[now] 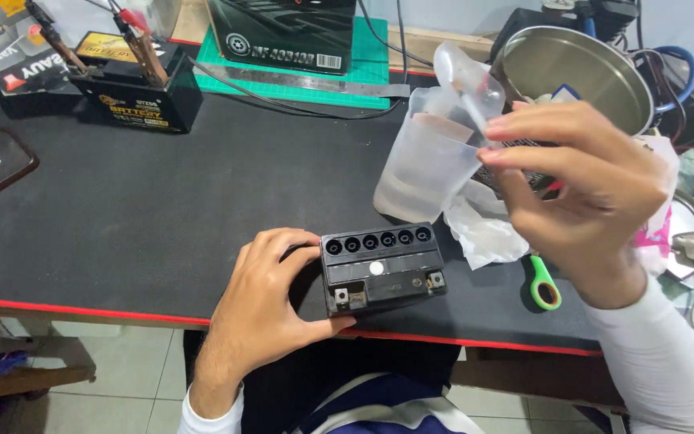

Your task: Refilling the electrolyte in a small lead-acid battery using a syringe to inject liquid into individual cells.

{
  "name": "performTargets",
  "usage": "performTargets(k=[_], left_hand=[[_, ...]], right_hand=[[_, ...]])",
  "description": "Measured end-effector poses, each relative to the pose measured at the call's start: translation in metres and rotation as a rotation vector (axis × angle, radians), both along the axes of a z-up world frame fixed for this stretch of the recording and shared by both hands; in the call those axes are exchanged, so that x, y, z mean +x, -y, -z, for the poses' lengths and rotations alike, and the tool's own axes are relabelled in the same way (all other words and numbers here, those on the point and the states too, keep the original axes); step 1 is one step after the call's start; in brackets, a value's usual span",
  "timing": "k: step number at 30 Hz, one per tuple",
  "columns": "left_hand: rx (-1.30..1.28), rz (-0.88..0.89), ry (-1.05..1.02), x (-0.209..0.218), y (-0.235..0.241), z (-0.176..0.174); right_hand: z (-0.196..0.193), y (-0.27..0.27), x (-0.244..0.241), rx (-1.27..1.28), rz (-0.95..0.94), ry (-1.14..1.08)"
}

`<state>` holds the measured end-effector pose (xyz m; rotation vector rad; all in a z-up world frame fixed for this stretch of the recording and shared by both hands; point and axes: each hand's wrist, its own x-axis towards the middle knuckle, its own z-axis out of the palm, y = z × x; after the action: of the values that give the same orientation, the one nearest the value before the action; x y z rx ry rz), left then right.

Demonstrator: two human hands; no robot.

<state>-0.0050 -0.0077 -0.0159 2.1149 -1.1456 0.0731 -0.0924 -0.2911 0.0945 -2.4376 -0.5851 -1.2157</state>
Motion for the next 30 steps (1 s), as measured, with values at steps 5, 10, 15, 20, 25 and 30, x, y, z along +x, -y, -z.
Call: performTargets(k=[5, 10, 15, 20, 25, 30], left_hand=[[0.000, -0.009, 0.018, 0.000, 0.001, 0.002], [0.022, -0.008, -0.013, 0.001, 0.000, 0.002], [0.021, -0.005, -0.006, 0.002, 0.001, 0.002], [0.016, -0.007, -0.007, 0.002, 0.001, 0.003], [0.009, -0.010, -0.007, 0.002, 0.001, 0.003], [0.019, -0.008, -0.016, 0.002, 0.001, 0.002]], right_hand=[[0.005, -0.001, 0.008, 0.000, -0.045, 0.027], [0.007, -0.003, 0.008, -0.021, -0.049, 0.156], [0.010, -0.004, 0.011, 0.029, -0.053, 0.062], [0.012, -0.001, 0.014, 0.037, -0.051, 0.057], [0.012, 0.000, 0.014, 0.043, -0.035, 0.063], [0.011, -0.001, 0.015, 0.041, -0.023, 0.058]])
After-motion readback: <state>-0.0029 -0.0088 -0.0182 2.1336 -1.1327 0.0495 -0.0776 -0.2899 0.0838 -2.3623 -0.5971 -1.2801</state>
